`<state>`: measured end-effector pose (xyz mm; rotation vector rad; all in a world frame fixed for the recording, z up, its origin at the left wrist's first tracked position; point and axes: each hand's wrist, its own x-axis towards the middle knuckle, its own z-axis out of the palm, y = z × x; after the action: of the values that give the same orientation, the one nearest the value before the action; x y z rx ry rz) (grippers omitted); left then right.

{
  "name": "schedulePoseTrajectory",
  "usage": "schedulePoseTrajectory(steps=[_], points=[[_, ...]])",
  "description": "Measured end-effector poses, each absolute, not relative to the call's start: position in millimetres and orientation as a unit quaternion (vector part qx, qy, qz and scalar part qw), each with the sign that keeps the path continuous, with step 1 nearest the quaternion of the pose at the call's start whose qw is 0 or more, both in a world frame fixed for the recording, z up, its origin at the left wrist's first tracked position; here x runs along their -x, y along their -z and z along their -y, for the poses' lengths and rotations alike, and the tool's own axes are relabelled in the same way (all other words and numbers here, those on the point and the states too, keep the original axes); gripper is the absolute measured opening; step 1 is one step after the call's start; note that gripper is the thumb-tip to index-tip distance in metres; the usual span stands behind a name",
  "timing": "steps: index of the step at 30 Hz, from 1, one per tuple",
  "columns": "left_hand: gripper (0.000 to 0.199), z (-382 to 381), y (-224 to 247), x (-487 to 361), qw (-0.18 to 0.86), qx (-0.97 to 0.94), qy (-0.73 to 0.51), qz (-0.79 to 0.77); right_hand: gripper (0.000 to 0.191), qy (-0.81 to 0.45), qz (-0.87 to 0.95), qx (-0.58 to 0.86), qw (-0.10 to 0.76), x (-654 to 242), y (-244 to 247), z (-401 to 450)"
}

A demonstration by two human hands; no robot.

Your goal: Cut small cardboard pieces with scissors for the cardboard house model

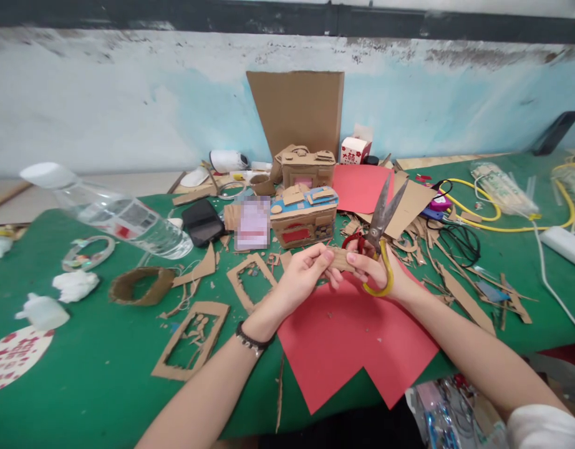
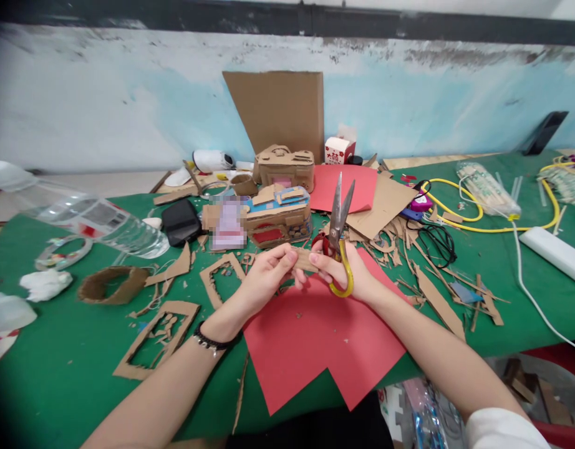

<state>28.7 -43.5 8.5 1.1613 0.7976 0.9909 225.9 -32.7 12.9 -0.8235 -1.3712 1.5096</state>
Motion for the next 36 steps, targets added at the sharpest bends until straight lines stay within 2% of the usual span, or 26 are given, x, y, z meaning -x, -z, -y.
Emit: schedulePoseTrajectory(steps=[10,20,28,33,36], points=[[0.044,45,-9,-29,0.635,-0.54,-0.44,-0.334,0.041,-0.619,0.573,0.327,0.426,-227,-3,31],[0.053,41,-4,-37,0.609,-0.499,-0.5,-0.359,0.055,-0.55,0.559,0.394,0.479,-224,3,23],[0.048,44,-17,-28,0.581,-0.497,-0.542,-0.349,0.067,-0.545,0.626,0.379,0.41,-225,-5,30],[0.041,44,-40,-23,0.504,-0.511,-0.591,-0.368,0.071,-0.564,0.65,0.37,0.35,-224,-5,36],[0.038,39,-59,-26,0.476,-0.531,-0.597,-0.367,0.07,-0.567,0.653,0.367,0.343,-223,0,38]])
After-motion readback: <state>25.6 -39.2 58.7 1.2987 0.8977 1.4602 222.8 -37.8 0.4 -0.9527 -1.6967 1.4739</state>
